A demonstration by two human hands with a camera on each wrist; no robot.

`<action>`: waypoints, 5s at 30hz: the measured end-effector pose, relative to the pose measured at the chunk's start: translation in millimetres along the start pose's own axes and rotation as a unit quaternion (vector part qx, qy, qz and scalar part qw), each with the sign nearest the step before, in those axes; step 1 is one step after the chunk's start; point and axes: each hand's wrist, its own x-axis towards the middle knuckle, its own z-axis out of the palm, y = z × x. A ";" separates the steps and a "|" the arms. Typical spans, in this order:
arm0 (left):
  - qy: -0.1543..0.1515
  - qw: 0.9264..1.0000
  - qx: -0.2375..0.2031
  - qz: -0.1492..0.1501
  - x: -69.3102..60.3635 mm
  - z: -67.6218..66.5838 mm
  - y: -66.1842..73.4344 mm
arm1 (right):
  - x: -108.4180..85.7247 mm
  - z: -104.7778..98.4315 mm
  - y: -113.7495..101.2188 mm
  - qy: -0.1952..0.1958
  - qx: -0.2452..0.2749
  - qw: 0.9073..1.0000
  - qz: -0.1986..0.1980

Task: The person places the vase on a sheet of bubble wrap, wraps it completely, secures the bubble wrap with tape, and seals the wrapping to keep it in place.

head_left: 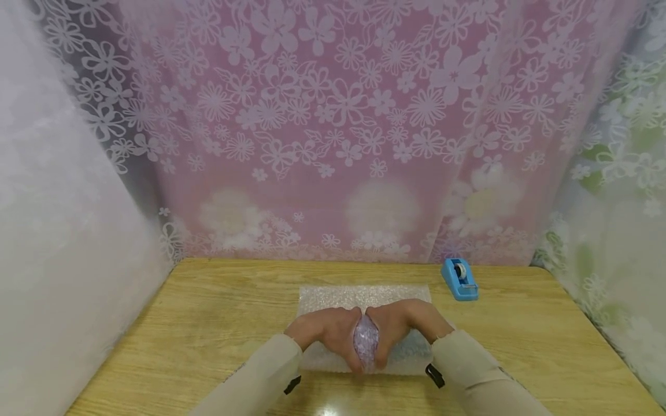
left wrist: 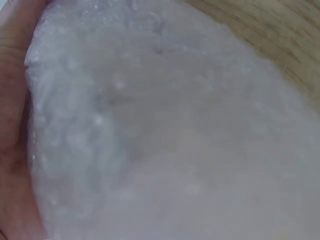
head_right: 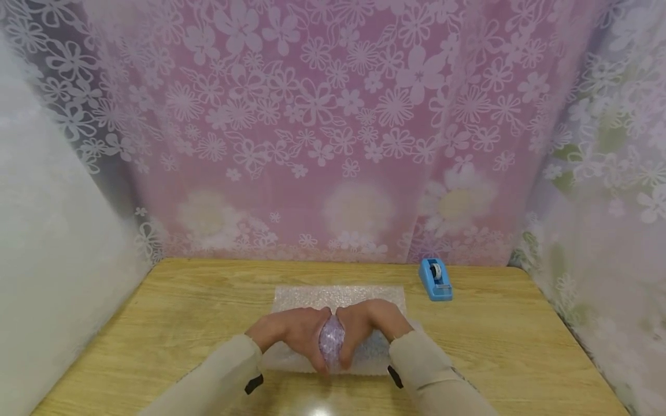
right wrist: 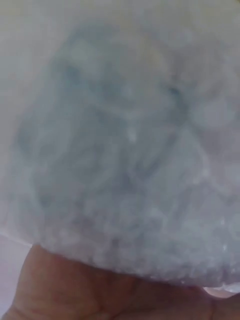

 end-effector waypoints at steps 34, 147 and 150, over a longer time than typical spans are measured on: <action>-0.074 0.990 -0.108 0.044 10.8 -10.2 -16.1 | 1.1 -7.2 6.5 -0.013 0.020 1.000 -0.016; 0.275 0.898 0.341 0.038 -14.6 29.7 4.2 | -2.7 10.6 -8.2 0.112 -0.054 0.992 0.013; 0.265 0.913 0.308 0.036 -13.8 29.8 3.2 | -2.3 10.6 -7.8 0.112 -0.045 0.993 0.007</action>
